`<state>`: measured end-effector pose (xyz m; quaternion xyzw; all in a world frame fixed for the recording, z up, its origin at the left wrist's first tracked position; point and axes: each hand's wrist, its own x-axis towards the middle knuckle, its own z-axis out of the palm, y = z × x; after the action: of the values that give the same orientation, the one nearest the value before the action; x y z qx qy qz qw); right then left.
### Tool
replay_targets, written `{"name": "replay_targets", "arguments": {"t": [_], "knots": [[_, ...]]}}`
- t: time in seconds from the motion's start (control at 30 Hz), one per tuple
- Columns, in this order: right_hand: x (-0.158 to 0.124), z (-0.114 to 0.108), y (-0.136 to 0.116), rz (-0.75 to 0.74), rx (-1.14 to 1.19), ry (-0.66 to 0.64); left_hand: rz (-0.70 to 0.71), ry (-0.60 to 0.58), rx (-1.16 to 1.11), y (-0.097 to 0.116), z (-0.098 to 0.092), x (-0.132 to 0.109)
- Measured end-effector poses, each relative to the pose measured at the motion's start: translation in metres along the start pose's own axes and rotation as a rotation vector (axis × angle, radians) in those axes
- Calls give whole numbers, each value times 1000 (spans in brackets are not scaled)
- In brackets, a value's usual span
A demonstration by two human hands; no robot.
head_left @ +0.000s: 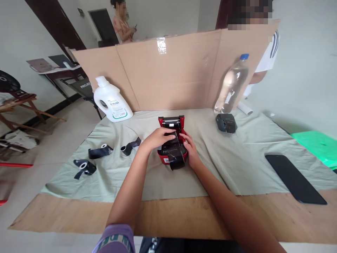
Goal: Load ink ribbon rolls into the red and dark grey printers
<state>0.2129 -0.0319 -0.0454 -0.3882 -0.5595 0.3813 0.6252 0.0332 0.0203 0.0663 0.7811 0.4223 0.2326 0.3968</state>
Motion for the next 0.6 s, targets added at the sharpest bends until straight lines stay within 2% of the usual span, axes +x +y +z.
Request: {"name": "replay_targets", "arguments": {"t": [0.13,0.23,0.3,0.37,0.43,0.47,0.53,0.57,0.6], "knots": [[-1,0,-8,21,30,13,27,47,324,-8,12,7],[3,-8,-18,29,13,149,29,61,444,-9,18,10],[3,-10,-38,12,21,218,26,61,438,-10,19,12],[-6,-3,-73,-15,105,173,8,60,443,-13,19,14],[-25,13,-116,-29,293,4,-19,51,461,-15,19,15],[-38,22,-137,5,405,-129,-30,44,467,-16,20,16],[-69,40,-168,99,603,-524,-40,37,470,-17,20,17],[-85,46,-178,122,689,-752,-39,34,471,-18,20,17],[-101,50,-183,173,732,-921,-37,30,472,-18,20,17]]}}
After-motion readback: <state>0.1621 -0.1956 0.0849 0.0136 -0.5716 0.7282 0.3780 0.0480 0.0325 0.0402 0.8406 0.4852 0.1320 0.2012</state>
